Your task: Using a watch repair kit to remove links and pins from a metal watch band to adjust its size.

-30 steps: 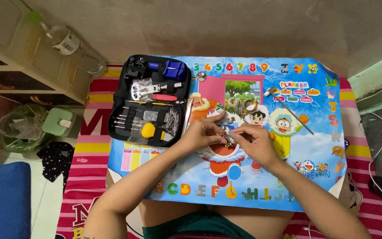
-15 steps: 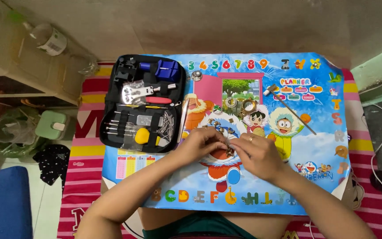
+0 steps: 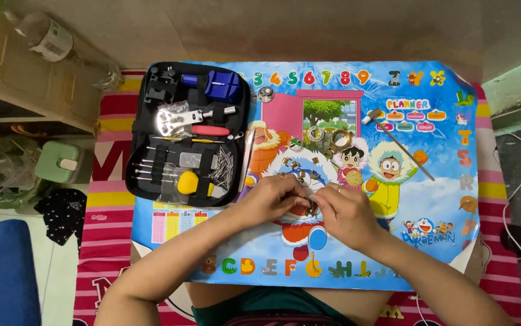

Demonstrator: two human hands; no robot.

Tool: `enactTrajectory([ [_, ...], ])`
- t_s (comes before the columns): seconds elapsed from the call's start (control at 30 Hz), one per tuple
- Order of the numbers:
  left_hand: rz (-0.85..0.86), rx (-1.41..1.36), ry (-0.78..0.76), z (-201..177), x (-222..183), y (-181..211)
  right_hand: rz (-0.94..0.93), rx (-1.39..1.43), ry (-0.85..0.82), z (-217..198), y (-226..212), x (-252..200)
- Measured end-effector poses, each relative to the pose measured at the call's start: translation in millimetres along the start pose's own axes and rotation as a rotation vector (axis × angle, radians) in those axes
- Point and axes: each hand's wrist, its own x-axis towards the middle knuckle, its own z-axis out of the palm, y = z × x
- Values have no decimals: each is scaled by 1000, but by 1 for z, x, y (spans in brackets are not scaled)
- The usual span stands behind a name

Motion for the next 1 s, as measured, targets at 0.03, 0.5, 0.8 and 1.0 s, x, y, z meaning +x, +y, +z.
enactTrajectory([
  [0.03, -1, -1, 1, 2, 0, -2, 1, 0, -2, -1, -2, -1],
  [0.5, -34, -80, 50, 4, -1, -12, -171, -140, -35, -4, -13, 1],
  [0.8, -76, -173, 120, 12, -2, -22, -34, 65, 32, 17, 22, -8],
  [1.0, -69, -158, 102, 7, 3, -10, 52, 191, -12, -3, 10, 4],
])
